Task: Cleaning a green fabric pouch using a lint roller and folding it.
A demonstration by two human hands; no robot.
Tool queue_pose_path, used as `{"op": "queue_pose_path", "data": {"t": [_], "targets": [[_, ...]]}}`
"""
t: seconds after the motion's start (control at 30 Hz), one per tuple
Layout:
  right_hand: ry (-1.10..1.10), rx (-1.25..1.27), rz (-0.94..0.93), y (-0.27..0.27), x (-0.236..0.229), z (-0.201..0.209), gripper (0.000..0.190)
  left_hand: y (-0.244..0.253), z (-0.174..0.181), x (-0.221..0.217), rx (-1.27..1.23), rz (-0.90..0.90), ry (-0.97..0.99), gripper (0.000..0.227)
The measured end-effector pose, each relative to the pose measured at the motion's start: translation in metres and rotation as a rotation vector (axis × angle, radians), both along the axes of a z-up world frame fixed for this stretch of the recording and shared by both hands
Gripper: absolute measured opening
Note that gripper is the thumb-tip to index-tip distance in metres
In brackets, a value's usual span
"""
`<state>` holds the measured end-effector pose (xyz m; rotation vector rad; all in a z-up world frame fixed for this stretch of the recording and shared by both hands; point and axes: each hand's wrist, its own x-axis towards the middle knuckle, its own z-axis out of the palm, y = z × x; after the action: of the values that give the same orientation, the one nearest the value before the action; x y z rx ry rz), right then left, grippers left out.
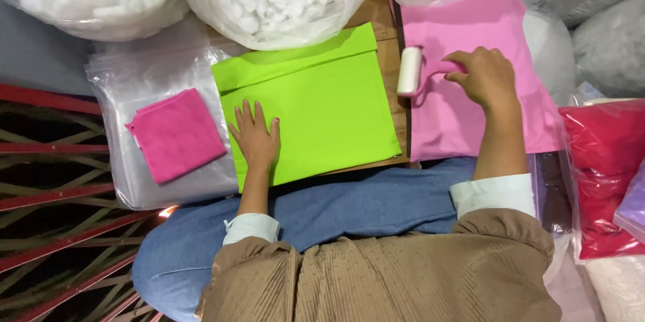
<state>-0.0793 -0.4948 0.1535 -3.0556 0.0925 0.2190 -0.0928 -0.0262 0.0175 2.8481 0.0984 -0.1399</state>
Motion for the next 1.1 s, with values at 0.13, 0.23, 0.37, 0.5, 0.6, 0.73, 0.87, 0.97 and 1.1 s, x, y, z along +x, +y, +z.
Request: {"op": "queue_pose_path", "data": {"t": [0.13, 0.23, 0.37, 0.5, 0.6, 0.73, 0.87, 0.97, 1.1], "targets": [[-0.071, 0.194, -0.245, -0.037, -0.023, 0.001, 0.033, -0.031, -0.008, 0.027, -0.154, -0.089, -0.360, 0.046], [-0.114, 0.322, -0.348, -0.056, -0.021, -0.032, 0.038, -0.058, -0.032, 0.065, -0.110, -0.217, -0.417, 0.054], [-0.049, 0.141, -0.407, -0.056, -0.017, -0.057, 0.047, -0.069, -0.079, 0.112, -0.029, -0.168, -0.440, 0.034], [-0.195, 0.089, -0.196, 0.015, -0.007, -0.034, 0.065, -0.059, -0.126, 0.138, 0.142, -0.209, -0.699, 0.010], [-0.293, 0.078, 0.085, 0.071, 0.003, -0.043, 0.060, -0.061, -0.086, 0.116, 0.103, -0.283, -0.660, 0.010], [-0.291, 0.003, 0.362, 0.141, 0.006, -0.052, 0.073, -0.067, -0.011, 0.076, 0.009, -0.477, -0.801, 0.006], [-0.347, 0.018, 0.370, 0.148, 0.024, -0.067, 0.064, -0.069, 0.060, 0.045, 0.077, -0.506, -0.916, 0.007], [-0.685, -0.158, 0.395, 0.117, 0.036, -0.058, 0.019, -0.049, 0.103, 0.036, 0.104, -0.649, -0.954, 0.019], [-0.630, 0.022, 0.205, 0.087, 0.028, 0.015, 0.011, -0.006, 0.139, 0.067, 0.354, -0.564, -0.911, 0.023]]}}
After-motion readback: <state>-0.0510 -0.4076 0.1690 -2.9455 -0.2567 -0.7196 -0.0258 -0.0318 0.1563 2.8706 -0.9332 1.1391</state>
